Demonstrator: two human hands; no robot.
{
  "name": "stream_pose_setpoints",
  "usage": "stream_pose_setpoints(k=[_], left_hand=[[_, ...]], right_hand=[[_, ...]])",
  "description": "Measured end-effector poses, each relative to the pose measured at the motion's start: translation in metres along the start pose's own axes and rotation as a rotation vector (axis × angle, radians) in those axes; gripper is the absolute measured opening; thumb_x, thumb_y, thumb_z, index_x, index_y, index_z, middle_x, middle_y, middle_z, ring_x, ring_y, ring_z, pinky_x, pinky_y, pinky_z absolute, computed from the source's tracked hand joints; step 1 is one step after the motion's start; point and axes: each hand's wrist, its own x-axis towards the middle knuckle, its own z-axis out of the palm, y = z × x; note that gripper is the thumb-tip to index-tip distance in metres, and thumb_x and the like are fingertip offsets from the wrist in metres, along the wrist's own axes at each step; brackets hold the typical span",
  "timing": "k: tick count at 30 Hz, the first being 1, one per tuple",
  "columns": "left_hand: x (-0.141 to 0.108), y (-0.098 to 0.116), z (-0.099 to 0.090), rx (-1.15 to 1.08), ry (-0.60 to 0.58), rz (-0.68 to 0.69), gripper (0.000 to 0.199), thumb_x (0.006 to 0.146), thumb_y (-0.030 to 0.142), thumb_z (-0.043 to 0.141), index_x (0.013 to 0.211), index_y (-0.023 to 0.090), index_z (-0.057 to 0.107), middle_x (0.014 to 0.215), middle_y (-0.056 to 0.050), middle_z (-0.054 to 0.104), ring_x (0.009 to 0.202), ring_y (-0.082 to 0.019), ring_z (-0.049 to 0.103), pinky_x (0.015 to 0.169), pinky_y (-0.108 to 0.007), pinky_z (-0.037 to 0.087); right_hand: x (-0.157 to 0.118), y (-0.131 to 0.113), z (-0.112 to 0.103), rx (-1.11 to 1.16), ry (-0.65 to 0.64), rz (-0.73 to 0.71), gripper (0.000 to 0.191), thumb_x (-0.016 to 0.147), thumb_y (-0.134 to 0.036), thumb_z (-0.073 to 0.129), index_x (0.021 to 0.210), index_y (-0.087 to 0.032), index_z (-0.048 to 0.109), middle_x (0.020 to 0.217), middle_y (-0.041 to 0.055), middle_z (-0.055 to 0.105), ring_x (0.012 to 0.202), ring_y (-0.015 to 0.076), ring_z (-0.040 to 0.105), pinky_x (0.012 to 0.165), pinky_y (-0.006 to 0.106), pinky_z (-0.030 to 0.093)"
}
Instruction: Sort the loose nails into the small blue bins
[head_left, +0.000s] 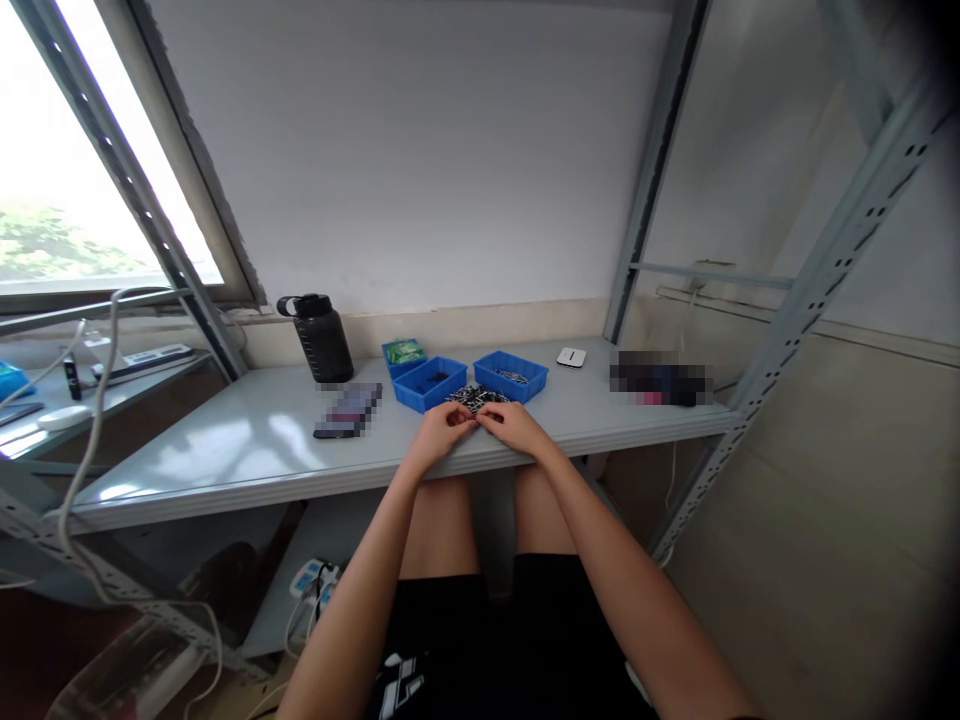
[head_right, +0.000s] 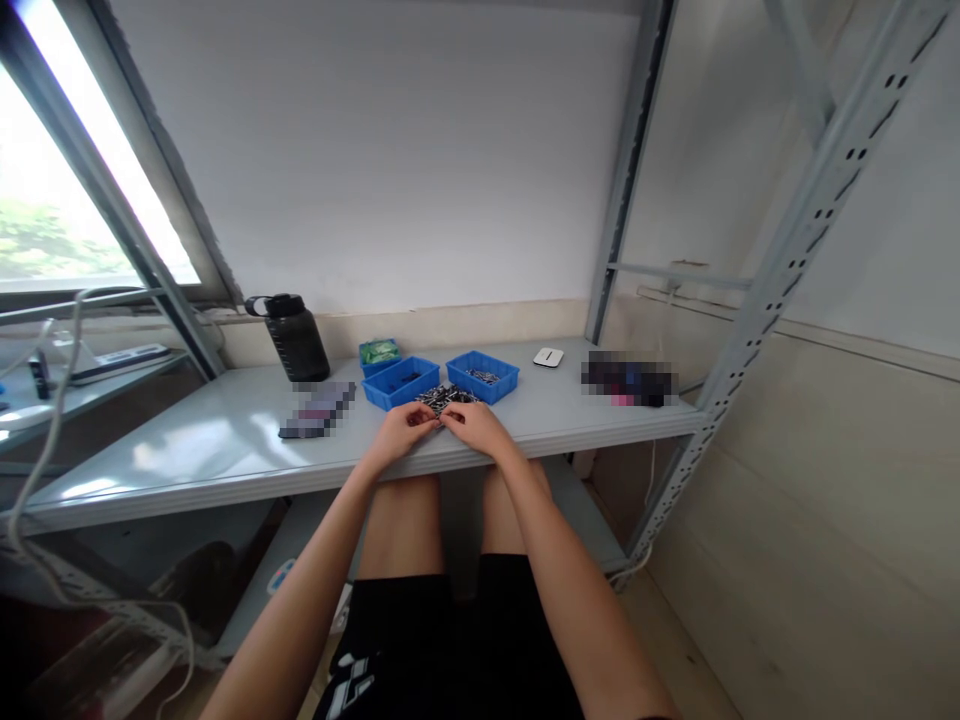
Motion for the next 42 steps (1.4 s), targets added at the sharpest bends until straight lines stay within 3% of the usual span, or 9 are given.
stream_pose_setpoints(k=[7,18,42], left_hand=[[0.0008,0.0031,0.001,-0.011,0.003,-0.014,0.021,0.075,0.034,0.062,0.085,0.016,0.067,0.082,-0.006,0.068,0.072,-0.018,0.058,0.067,-0.027,0.045],[-0.003,0.0082,-0.001,0.011,-0.007,-0.01,0.02,0.08,0.031,0.056,0.082,0.015,0.068,0.08,-0.006,0.069,0.073,-0.018,0.06,0.067,-0.027,0.045],[-0.0029,0.0061,-0.0013,0.003,-0.01,-0.009,0.021,0.079,0.032,0.055,0.082,0.015,0.068,0.075,-0.005,0.068,0.067,-0.017,0.058,0.062,-0.026,0.044]], right_hand=[[0.0006,-0.0008,-0.0009,0.036,0.011,0.012,0.021,0.086,-0.027,0.048,0.079,-0.018,0.065,0.066,-0.0002,0.064,0.061,0.0123,0.053,0.059,0.021,0.035],[0.0003,-0.0009,-0.0006,0.043,0.049,0.011,0.021,0.087,-0.027,0.047,0.079,-0.018,0.065,0.075,0.0012,0.068,0.067,0.0132,0.056,0.063,0.022,0.037],[0.0007,0.0011,0.0009,0.002,0.027,0.011,0.019,0.085,-0.024,0.049,0.082,-0.02,0.068,0.075,0.0009,0.068,0.066,0.0133,0.056,0.062,0.022,0.037]])
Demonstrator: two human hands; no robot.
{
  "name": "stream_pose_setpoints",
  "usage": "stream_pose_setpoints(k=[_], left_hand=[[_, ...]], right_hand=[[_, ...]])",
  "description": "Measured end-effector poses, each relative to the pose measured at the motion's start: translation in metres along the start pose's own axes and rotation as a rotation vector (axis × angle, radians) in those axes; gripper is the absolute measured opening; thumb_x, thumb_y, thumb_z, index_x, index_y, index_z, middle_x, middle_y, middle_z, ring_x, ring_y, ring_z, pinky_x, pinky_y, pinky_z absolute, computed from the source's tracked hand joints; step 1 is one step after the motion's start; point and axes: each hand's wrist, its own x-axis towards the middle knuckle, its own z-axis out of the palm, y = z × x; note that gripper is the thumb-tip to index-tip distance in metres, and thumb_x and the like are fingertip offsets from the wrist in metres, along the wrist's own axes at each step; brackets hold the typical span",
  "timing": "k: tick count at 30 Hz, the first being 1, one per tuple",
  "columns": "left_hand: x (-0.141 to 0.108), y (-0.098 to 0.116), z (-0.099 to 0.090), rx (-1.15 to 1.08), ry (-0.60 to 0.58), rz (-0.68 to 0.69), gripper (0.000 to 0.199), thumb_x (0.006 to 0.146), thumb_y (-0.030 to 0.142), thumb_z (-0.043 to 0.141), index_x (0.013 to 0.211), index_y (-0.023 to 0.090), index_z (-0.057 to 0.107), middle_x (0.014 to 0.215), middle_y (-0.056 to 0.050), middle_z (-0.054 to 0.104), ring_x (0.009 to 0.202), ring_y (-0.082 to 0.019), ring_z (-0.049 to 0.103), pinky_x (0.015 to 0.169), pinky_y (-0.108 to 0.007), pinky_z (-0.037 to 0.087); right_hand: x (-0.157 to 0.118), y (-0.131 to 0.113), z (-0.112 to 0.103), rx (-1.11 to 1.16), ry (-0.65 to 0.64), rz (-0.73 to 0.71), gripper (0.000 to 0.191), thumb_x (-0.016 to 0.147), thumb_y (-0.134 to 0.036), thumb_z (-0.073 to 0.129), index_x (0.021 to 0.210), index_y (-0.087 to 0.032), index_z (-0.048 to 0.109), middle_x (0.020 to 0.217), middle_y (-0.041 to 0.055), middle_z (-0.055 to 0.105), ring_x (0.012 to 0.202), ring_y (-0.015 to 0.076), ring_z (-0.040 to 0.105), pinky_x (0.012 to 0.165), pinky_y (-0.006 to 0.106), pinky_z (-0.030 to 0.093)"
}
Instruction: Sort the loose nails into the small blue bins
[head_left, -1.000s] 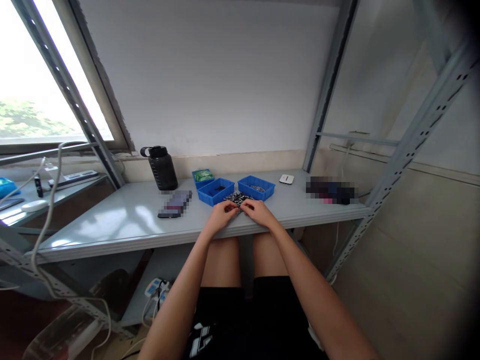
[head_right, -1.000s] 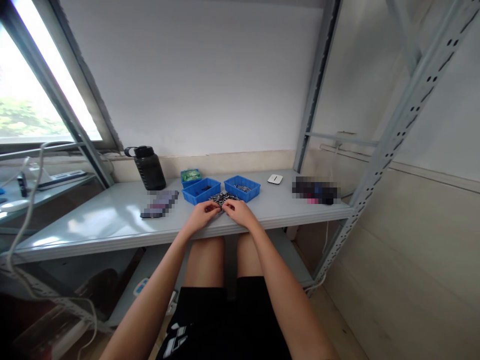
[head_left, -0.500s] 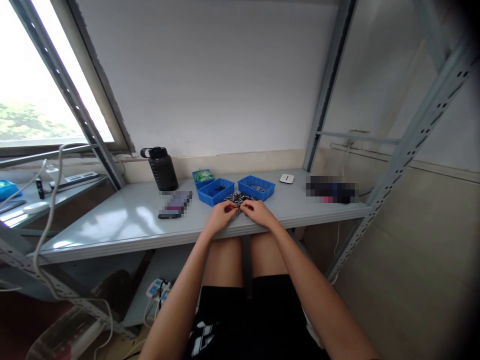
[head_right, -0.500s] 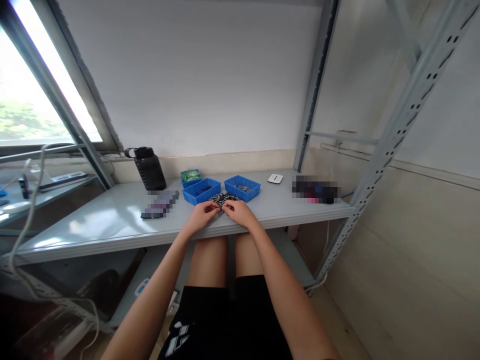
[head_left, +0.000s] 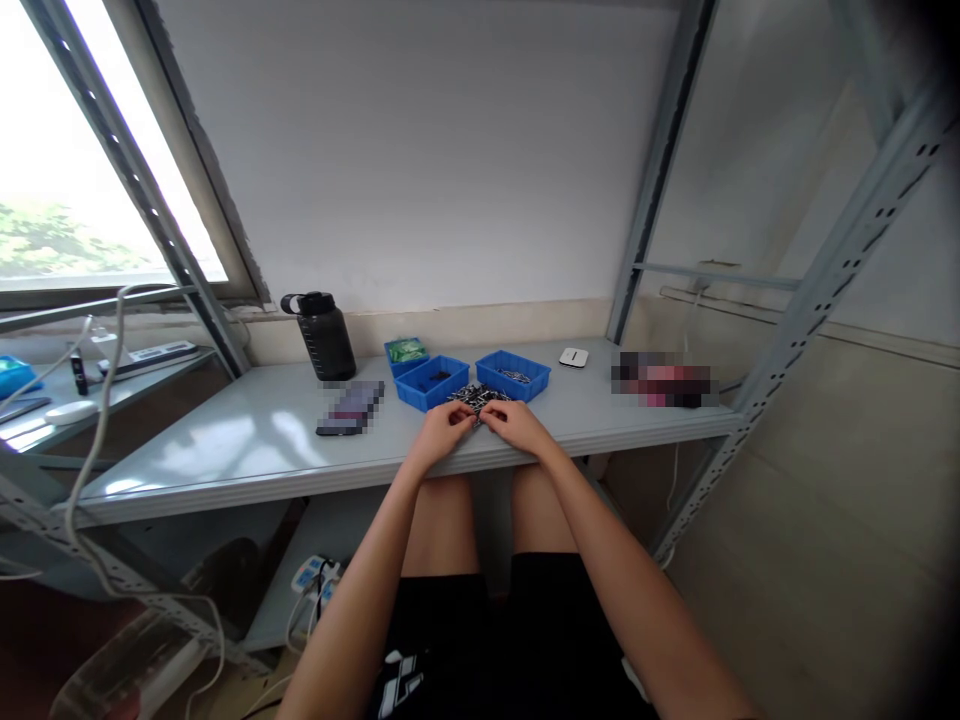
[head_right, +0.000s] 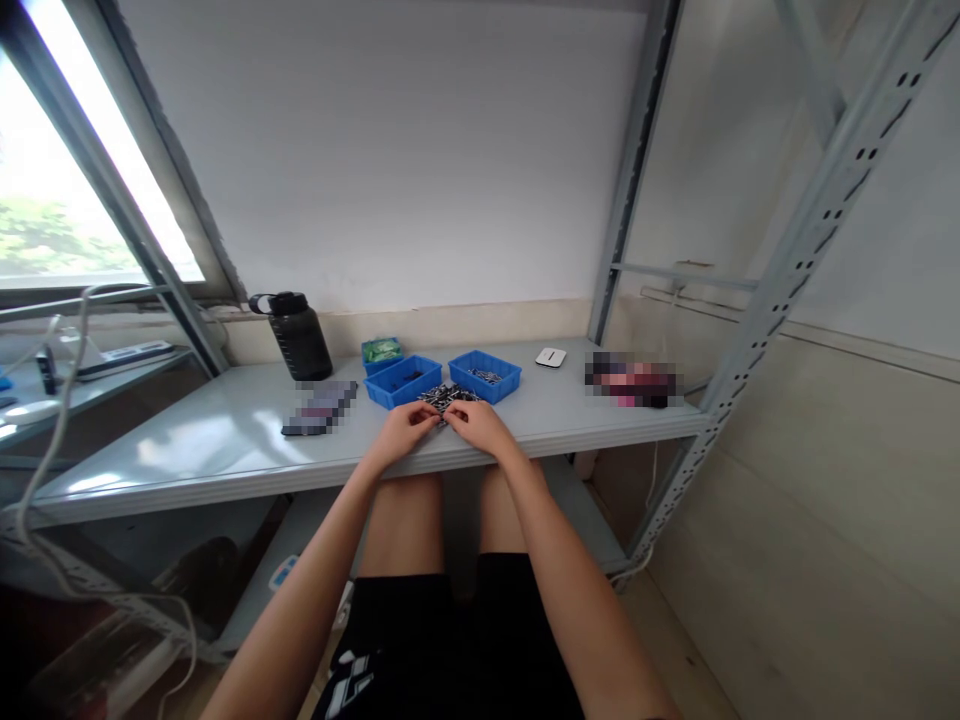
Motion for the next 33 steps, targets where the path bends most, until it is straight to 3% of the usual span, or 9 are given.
stream_pose_setpoints(k=[33], left_hand=[[-0.002,0.0038,-0.0021,0.013,-0.007,-0.004,0.019,0.08,0.03,0.055,0.083,0.016,0.067,0.08,-0.005,0.069,0.073,-0.018,0.061,0.067,-0.026,0.044]], right_hand=[[-0.0016,-0.0058,-0.0036,0.011,-0.005,0.002,0.019,0.085,-0.024,0.049,0.081,-0.019,0.067,0.077,0.0009,0.068,0.068,0.0129,0.057,0.063,0.022,0.036]])
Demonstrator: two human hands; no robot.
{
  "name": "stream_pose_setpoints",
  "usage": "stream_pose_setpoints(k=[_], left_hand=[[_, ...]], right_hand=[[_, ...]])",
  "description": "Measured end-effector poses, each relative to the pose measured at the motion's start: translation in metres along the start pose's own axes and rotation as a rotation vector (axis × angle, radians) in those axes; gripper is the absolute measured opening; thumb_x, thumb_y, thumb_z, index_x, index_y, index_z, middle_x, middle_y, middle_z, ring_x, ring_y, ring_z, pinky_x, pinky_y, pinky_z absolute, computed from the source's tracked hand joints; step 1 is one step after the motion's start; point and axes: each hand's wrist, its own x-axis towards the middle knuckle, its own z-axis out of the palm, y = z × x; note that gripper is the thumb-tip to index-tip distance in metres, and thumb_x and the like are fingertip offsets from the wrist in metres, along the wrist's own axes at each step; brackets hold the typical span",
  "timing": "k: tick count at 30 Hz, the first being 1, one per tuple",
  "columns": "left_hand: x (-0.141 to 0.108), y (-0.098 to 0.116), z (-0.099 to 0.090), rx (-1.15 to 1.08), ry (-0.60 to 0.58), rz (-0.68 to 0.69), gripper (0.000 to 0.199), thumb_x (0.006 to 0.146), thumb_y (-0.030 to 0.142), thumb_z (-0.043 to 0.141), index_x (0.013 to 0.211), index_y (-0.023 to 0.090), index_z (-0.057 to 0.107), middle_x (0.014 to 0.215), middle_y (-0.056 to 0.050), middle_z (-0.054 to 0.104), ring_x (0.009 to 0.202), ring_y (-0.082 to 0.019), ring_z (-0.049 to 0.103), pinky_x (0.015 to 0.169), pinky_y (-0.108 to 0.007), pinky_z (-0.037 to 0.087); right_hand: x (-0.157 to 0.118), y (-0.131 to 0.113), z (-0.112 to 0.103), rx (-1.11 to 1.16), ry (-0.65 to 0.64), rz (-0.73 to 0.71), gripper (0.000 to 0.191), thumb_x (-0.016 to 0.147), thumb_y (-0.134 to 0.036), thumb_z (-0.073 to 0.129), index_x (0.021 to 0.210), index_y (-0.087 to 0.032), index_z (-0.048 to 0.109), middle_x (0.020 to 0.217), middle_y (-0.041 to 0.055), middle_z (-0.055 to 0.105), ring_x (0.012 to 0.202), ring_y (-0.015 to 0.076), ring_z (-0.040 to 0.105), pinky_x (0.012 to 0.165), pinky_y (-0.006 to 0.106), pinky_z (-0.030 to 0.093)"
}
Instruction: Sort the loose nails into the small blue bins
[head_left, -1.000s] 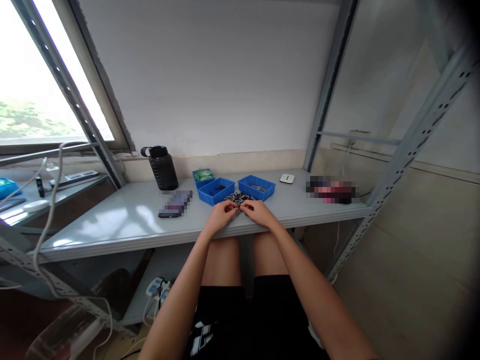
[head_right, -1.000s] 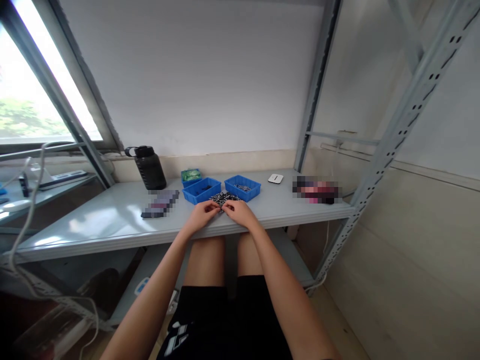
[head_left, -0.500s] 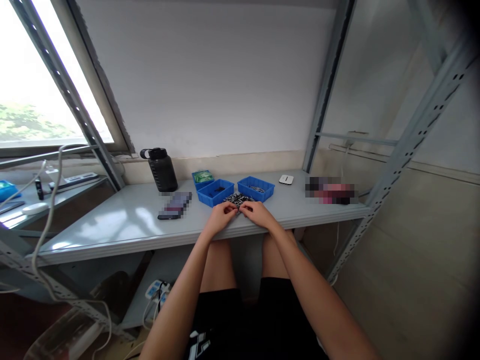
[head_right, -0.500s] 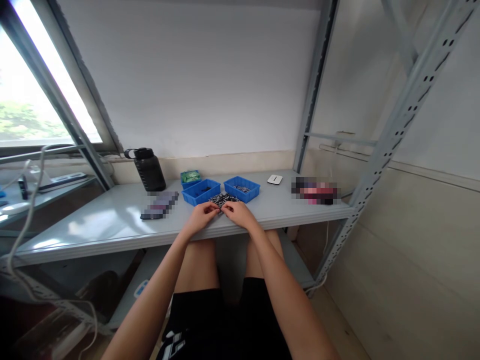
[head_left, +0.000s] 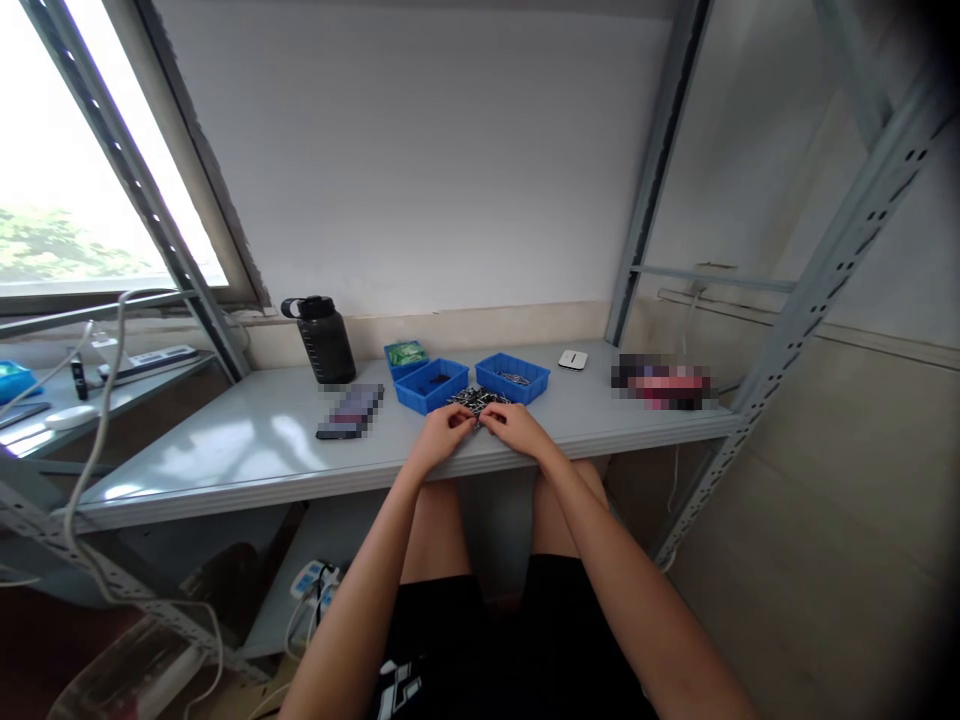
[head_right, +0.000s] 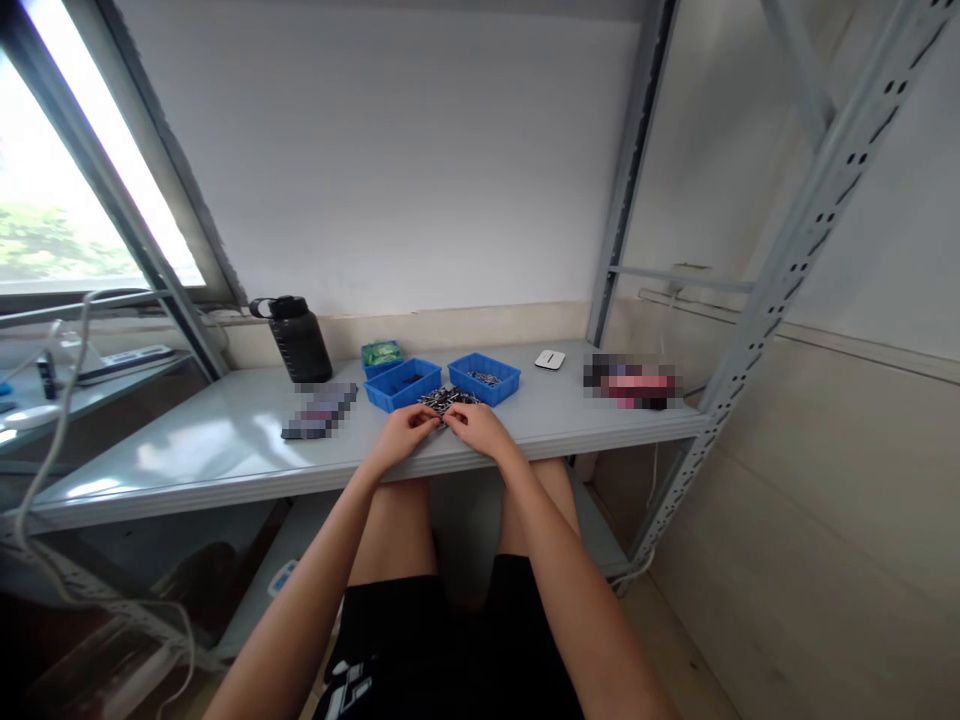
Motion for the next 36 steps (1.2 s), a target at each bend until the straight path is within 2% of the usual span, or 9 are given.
stream_pose_setpoints(k=[10,17,30,36], left_hand=[[0.0014,-0.0004,0.001,-0.002,-0.003,0.0,0.02,0.08,0.031,0.055,0.081,0.015,0.067,0.076,-0.005,0.068,0.069,-0.017,0.059,0.063,-0.025,0.043],[0.001,-0.0003,0.0002,-0.008,0.004,-0.008,0.019,0.079,0.031,0.055,0.082,0.015,0.067,0.078,-0.005,0.069,0.071,-0.018,0.06,0.065,-0.026,0.044],[0.0017,-0.0028,0.0015,-0.001,0.008,0.001,0.021,0.079,0.032,0.055,0.081,0.015,0.068,0.074,-0.004,0.068,0.066,-0.017,0.058,0.061,-0.026,0.043],[0.0005,-0.0005,0.0006,0.012,0.007,0.013,0.019,0.08,0.031,0.055,0.081,0.017,0.067,0.078,-0.004,0.069,0.072,-0.017,0.06,0.066,-0.026,0.044]], right_hand=[[0.0018,0.0069,0.0039,-0.015,0.001,-0.01,0.019,0.085,-0.024,0.049,0.083,-0.02,0.067,0.077,0.0012,0.069,0.067,0.0134,0.057,0.062,0.022,0.037],[0.001,0.0041,0.0023,-0.017,0.002,-0.012,0.019,0.085,-0.024,0.049,0.083,-0.02,0.068,0.079,0.0015,0.069,0.071,0.0144,0.059,0.064,0.022,0.037],[0.0013,0.0046,0.0029,-0.021,0.0,-0.009,0.018,0.085,-0.023,0.049,0.082,-0.02,0.067,0.076,0.001,0.069,0.068,0.0136,0.058,0.063,0.022,0.037],[0.0002,0.0024,0.0017,-0.028,0.003,-0.012,0.02,0.085,-0.023,0.048,0.082,-0.02,0.067,0.078,0.0012,0.069,0.07,0.0142,0.058,0.064,0.022,0.037]])
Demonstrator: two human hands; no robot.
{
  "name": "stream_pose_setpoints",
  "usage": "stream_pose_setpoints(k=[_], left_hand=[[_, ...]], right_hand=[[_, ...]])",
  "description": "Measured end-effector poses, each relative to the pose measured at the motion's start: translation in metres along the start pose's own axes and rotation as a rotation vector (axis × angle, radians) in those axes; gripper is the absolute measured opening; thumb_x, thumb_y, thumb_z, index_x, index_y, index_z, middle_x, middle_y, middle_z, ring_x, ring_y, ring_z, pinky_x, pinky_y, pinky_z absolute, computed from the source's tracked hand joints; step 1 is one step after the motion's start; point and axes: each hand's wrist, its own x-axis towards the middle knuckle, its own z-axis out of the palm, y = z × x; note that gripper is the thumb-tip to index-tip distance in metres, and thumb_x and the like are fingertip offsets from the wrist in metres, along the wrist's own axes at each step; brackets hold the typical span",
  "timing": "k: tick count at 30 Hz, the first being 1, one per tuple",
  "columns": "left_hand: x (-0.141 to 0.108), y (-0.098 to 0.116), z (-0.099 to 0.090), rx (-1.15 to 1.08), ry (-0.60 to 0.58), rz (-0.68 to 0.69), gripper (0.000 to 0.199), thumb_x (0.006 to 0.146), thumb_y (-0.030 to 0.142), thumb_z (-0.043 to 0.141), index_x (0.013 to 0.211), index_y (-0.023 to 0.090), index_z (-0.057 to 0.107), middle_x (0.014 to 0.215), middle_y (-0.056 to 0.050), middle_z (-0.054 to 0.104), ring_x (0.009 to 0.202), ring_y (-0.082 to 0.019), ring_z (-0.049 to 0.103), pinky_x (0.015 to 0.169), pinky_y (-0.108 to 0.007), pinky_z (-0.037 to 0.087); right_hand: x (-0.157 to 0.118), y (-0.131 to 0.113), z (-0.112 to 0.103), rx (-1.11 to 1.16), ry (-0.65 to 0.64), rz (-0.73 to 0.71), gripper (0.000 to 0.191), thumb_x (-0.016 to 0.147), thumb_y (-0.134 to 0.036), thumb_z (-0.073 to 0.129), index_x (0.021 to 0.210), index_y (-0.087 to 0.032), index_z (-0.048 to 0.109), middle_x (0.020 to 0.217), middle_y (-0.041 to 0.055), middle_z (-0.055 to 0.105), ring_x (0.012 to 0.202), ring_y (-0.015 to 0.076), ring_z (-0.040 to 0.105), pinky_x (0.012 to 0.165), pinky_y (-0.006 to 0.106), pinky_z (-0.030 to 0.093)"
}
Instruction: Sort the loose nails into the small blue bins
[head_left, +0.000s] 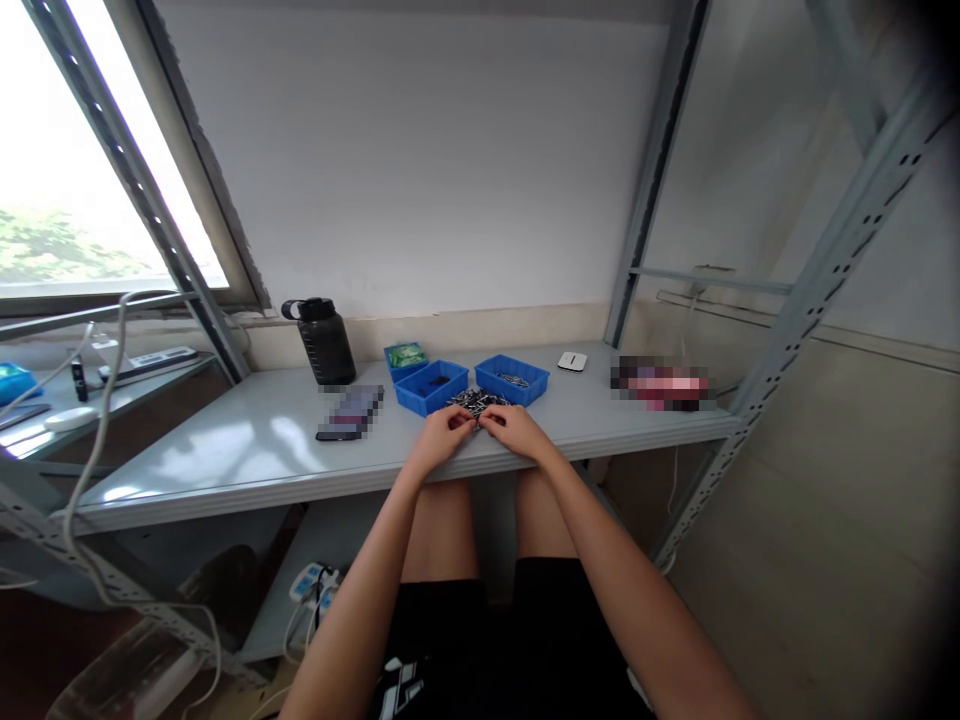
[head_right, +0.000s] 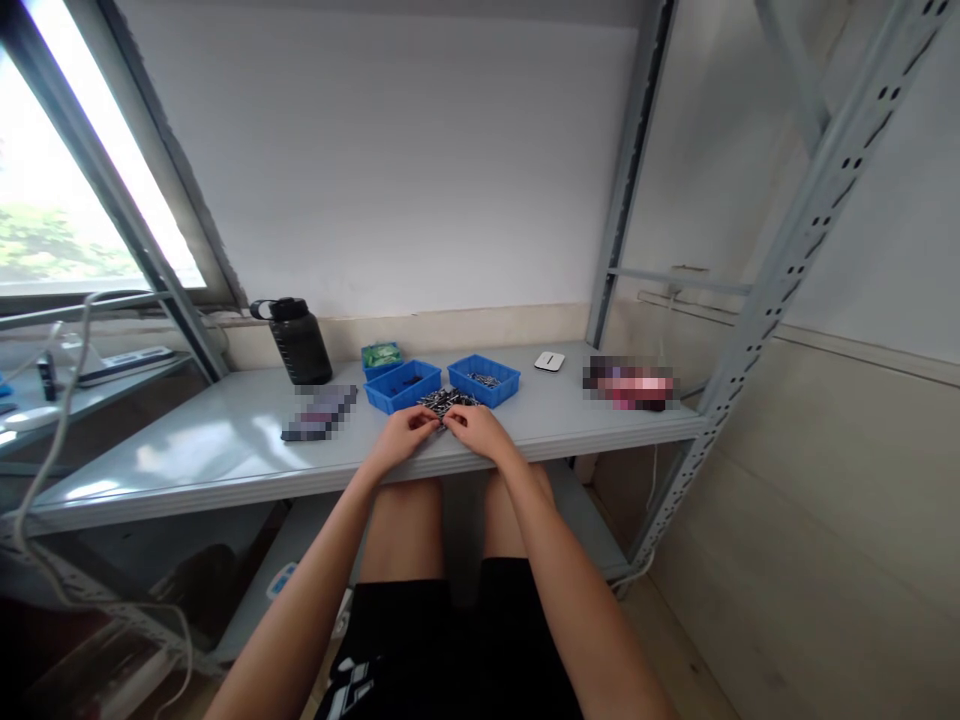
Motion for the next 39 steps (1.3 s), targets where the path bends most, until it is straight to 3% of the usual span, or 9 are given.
stream_pose_setpoints(k=[14,22,27,31,39], left_hand=[[0.0017,-0.0016,0.001,-0.038,-0.02,-0.023,0.02,0.077,0.033,0.058,0.08,0.015,0.067,0.072,-0.004,0.066,0.065,-0.016,0.057,0.06,-0.025,0.042],[-0.0015,0.006,-0.0019,-0.055,0.026,-0.007,0.015,0.078,0.028,0.056,0.081,0.016,0.065,0.078,-0.004,0.067,0.073,-0.017,0.06,0.066,-0.026,0.044],[-0.0013,0.0032,-0.001,-0.149,0.079,-0.038,0.004,0.072,0.02,0.055,0.073,0.016,0.055,0.082,-0.004,0.068,0.075,-0.017,0.06,0.067,-0.027,0.045],[-0.0006,-0.0012,0.0005,-0.26,0.066,-0.073,0.009,0.071,0.02,0.056,0.072,0.018,0.047,0.077,-0.003,0.068,0.071,-0.016,0.061,0.065,-0.025,0.045],[-0.0013,0.002,0.0008,-0.099,0.027,-0.011,0.014,0.077,0.03,0.057,0.075,0.016,0.059,0.069,-0.001,0.062,0.063,-0.014,0.055,0.059,-0.024,0.041]], right_hand=[[0.0008,0.0005,0.0003,0.007,-0.006,0.014,0.019,0.085,-0.023,0.05,0.083,-0.02,0.068,0.077,0.0016,0.069,0.068,0.014,0.057,0.064,0.023,0.038],[0.0008,-0.0023,-0.0019,0.04,-0.03,0.005,0.019,0.086,-0.027,0.05,0.082,-0.02,0.067,0.077,0.0009,0.069,0.069,0.0139,0.058,0.063,0.022,0.037],[-0.0001,-0.0024,-0.0018,0.039,-0.003,0.015,0.019,0.086,-0.028,0.051,0.082,-0.019,0.067,0.075,0.0007,0.068,0.067,0.0134,0.058,0.061,0.022,0.036],[0.0004,-0.0026,-0.0009,0.046,0.002,0.018,0.018,0.085,-0.028,0.052,0.081,-0.019,0.067,0.075,0.0011,0.068,0.066,0.0132,0.057,0.061,0.022,0.036],[-0.0001,-0.0057,-0.0027,0.073,0.039,0.025,0.025,0.087,-0.036,0.05,0.082,-0.019,0.067,0.075,0.0013,0.067,0.066,0.0134,0.056,0.061,0.023,0.037]])
